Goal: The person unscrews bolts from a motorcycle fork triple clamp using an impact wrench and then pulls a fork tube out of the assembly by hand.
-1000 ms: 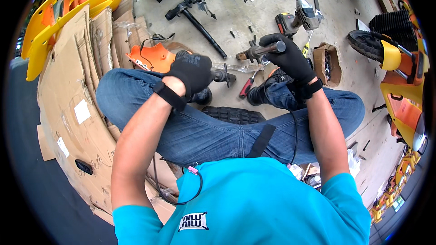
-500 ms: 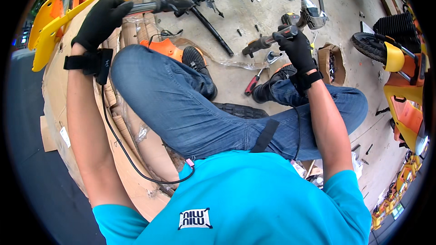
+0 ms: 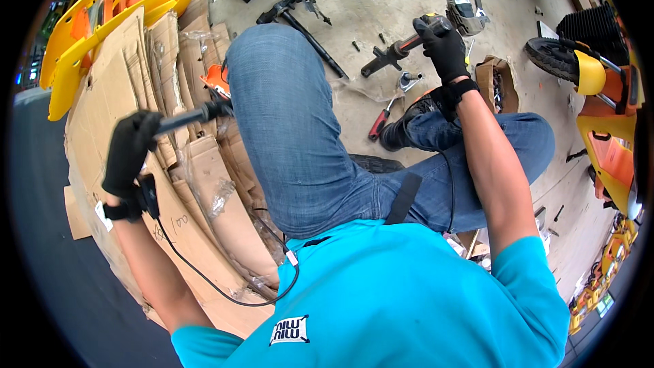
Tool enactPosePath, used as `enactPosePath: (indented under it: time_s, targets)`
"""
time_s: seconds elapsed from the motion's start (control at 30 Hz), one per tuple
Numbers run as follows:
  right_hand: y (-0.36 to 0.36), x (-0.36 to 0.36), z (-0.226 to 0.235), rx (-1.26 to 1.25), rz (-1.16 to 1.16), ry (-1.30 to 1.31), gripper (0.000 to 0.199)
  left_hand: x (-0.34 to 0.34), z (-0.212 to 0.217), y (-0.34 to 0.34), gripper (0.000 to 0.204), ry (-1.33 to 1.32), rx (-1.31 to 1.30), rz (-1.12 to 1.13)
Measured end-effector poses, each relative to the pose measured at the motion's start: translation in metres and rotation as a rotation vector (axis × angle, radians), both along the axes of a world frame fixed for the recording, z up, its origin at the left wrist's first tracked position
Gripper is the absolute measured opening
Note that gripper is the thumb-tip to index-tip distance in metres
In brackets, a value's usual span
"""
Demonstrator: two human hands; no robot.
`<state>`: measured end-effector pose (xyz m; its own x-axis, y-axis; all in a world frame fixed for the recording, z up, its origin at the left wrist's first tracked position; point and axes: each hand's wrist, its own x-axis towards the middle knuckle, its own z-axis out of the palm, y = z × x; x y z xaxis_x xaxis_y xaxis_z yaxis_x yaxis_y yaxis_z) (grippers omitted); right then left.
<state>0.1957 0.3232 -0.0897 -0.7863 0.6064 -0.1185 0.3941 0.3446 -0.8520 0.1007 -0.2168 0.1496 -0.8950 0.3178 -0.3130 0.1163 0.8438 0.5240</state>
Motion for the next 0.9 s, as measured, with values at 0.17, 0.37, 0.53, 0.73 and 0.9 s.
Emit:
enactPosePath:
  time_s: [0.17,0.37,0.53,0.73,0.9]
  targets:
    - [-0.011,-0.008,0.006,0.000,0.095,-0.011,0.051,0.047,-0.035,0.000,0.030,-0.155,-0.026,0.026]
    - [-0.023,0.000,-0.012,-0.319,0.247,0.101,0.041,0.076,-0.088,-0.014,0.033,-0.317,0.123,0.117]
    - [-0.028,0.011,-0.025,-0.254,0.355,-0.021,0.044,0.086,-0.126,-0.013,0.030,-0.433,0.189,0.246]
    - [-0.043,0.013,-0.027,-0.150,0.466,-0.045,0.039,0.097,-0.156,-0.040,0.024,-0.429,0.266,0.387]
    - [-0.066,0.011,-0.015,-0.029,0.563,-0.006,0.030,0.123,-0.208,-0.105,0.027,0.144,-0.118,0.202]
